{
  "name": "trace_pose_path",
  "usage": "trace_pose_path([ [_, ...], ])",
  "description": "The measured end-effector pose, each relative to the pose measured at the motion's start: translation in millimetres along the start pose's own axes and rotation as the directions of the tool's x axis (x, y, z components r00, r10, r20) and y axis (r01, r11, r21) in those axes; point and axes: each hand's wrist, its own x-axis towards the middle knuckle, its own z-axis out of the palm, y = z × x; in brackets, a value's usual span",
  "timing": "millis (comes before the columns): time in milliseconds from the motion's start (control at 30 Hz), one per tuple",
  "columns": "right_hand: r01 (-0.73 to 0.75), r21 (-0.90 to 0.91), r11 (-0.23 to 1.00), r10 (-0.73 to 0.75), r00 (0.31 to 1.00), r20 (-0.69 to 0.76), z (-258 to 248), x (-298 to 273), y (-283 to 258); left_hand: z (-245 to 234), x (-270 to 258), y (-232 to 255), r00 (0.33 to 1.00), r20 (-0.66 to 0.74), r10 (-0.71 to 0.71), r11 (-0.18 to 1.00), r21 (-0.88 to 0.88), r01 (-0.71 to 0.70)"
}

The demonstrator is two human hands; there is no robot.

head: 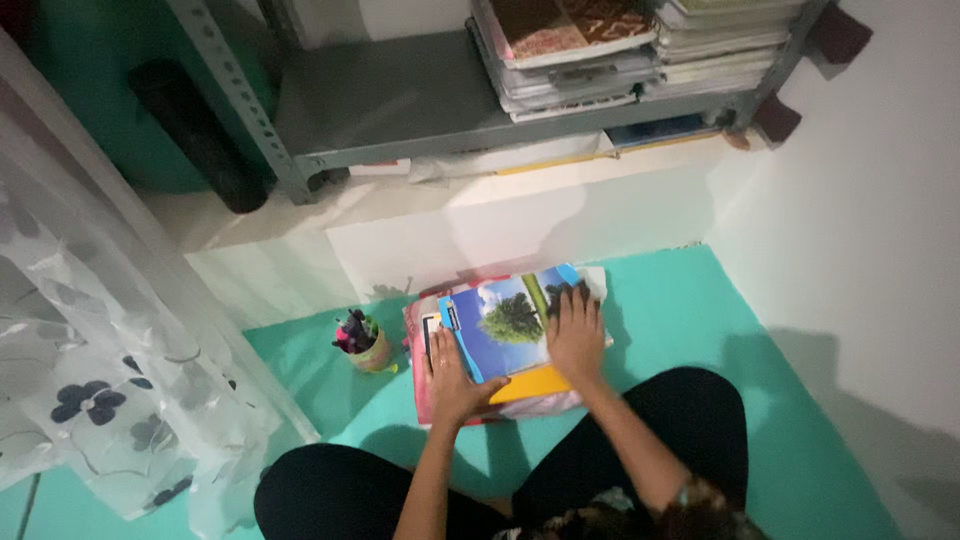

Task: The person sits on a teal mat and wipes the covers of several notebooks and books with a dark cloth, then places them on a metal shelf. They also wipe and place a red shopping bag, a box of colored pencils, and a cup of pens onto the shelf.

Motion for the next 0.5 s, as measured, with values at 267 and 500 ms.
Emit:
trace_pose_path([
  [267,0.365,0.299,0.882,-0.400,0.914,0.064,6,-43,-88,46,2,-41,0.961,-0.202,0.190,0.959,0.249,-0.137],
  [500,0.089,0.217,0.972,-0.162,0.924,0.347,2,31,-46,16,1,-18,0.999,0.038,-0.014,1.000,-0.013,0.014],
])
